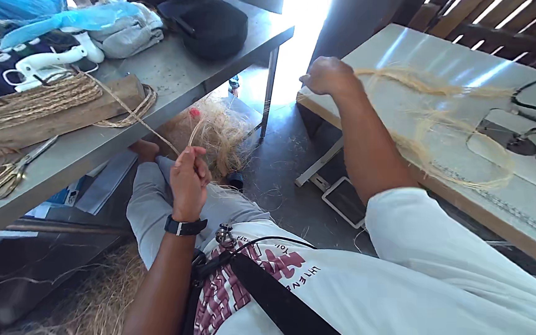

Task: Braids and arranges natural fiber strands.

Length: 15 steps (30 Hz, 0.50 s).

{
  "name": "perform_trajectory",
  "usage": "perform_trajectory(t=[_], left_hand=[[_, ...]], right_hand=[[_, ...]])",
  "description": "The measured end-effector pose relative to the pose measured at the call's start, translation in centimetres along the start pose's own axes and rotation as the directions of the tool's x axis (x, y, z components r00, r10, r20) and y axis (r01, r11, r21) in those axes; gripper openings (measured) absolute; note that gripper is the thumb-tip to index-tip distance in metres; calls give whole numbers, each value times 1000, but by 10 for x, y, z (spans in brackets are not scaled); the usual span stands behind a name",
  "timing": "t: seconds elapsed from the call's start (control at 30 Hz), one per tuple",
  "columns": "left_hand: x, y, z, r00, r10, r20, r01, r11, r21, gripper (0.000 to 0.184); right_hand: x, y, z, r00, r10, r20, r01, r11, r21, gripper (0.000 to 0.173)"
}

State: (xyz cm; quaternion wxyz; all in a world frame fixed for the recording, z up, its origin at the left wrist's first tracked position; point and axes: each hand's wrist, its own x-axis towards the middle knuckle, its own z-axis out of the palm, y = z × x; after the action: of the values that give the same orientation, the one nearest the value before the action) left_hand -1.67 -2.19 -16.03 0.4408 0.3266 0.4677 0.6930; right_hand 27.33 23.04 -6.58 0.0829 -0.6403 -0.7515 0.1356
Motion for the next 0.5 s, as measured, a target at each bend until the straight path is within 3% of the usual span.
perform_trajectory(t=[0.07, 0.13, 0.17, 0.2, 0.27, 0.37, 0.5], left_hand=[[-3, -3, 4, 1000, -7, 29, 4, 994, 110, 41], [-8, -4, 9, 997, 2, 83, -19, 978, 210, 43], [-10, -5, 12, 994, 12, 112, -41, 964, 262, 43], [-11, -7, 14, 988, 25, 149, -72, 946, 315, 42], [-13, -14, 16, 968, 48, 247, -152, 894, 421, 39], [-16, -14, 16, 935, -26, 353, -182, 820, 543, 37], [-12, -17, 5, 858, -200, 472, -101, 836, 539, 37]], right_hand=[[-58, -18, -4, 956, -279, 92, 253, 941, 225, 42], [-105, -36, 19, 745, -635, 206, 443, 701, 559, 36], [-119, -46, 38, 638, -734, 233, 440, 596, 672, 36], [-129, -58, 58, 594, -764, 253, 389, 548, 741, 36], [-137, -79, 90, 650, -712, 266, 217, 510, 832, 38], [-127, -100, 108, 750, -614, 245, -37, 331, 943, 40], [-106, -110, 101, 771, -561, 303, -149, 303, 941, 34]])
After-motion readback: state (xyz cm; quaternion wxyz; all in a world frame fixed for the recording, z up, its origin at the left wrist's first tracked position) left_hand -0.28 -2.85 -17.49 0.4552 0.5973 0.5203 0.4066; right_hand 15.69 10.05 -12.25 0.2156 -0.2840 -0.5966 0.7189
